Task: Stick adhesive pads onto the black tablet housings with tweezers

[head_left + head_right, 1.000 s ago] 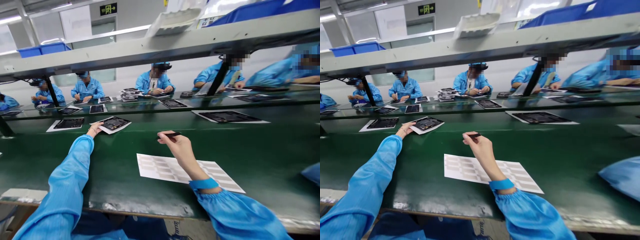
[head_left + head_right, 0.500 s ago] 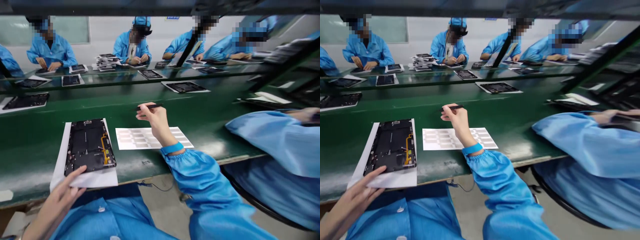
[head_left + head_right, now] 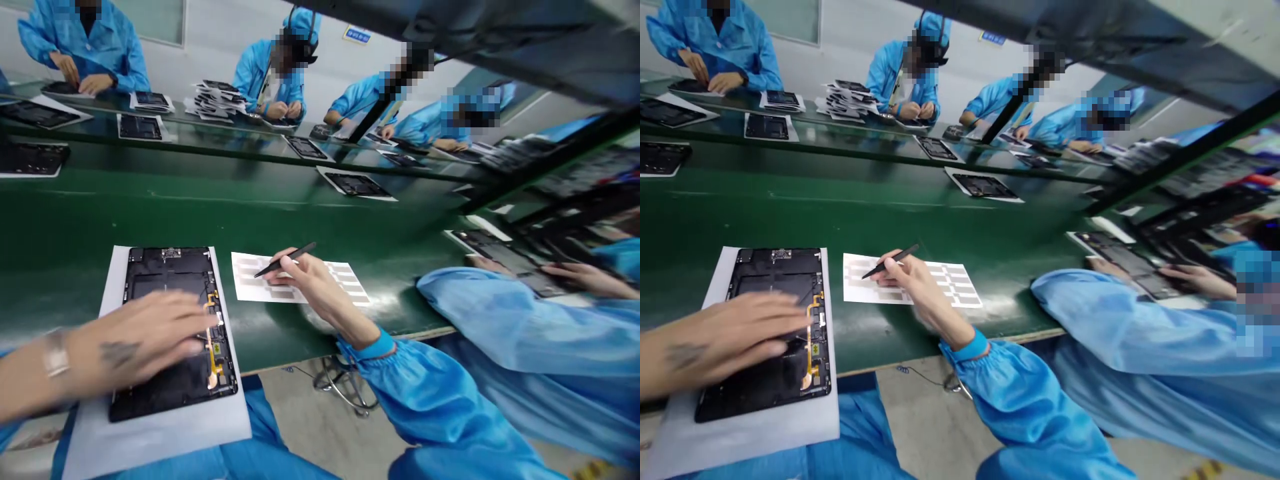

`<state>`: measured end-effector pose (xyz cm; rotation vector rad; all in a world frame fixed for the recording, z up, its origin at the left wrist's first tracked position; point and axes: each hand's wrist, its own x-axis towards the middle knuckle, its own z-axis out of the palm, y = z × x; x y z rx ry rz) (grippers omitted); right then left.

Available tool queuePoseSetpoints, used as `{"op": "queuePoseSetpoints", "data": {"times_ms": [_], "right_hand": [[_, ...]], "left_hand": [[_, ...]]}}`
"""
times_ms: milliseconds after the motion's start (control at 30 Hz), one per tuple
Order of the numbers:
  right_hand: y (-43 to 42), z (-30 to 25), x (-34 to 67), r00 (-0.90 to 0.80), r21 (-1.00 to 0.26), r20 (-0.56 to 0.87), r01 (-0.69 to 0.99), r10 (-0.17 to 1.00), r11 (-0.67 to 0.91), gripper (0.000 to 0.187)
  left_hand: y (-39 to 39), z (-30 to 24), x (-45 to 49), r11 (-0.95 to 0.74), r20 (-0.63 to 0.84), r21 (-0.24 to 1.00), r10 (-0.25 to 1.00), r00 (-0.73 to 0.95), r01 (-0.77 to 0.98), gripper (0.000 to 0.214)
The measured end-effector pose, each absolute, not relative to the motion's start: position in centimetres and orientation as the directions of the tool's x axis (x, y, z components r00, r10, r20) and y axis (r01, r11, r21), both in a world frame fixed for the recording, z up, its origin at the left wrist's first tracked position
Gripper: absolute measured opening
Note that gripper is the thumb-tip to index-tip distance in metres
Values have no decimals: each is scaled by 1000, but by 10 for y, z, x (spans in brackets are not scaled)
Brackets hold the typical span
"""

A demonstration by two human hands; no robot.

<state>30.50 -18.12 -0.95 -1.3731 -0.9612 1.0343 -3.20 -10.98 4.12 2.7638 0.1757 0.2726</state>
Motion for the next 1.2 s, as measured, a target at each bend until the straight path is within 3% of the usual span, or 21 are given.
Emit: {"op": "queuePoseSetpoints", "data": {"times_ms": [100,267,500,1000,1200], "right_hand": [[-180,-7,305,288,-997,-79,-4,954,-82,43],[-182,-1,308,343,-987,-144,14,928,-159,45],[-185,4,311,333,-950,-229,127,915,-285,44],[-174,22,315,265,-895,-371,154,890,-419,46],[-170,19,314,269,-902,-338,180,902,-392,44]], "left_hand": [[-61,23,50,-988,127,124,-72,989,-87,41],[-34,-6,101,-967,165,72,-232,959,-246,40],[-41,-9,93,-962,250,93,-226,941,-256,37],[-47,-16,95,-957,328,156,-183,927,-244,31],[-50,-13,96,-960,320,159,-171,932,-231,32]]}}
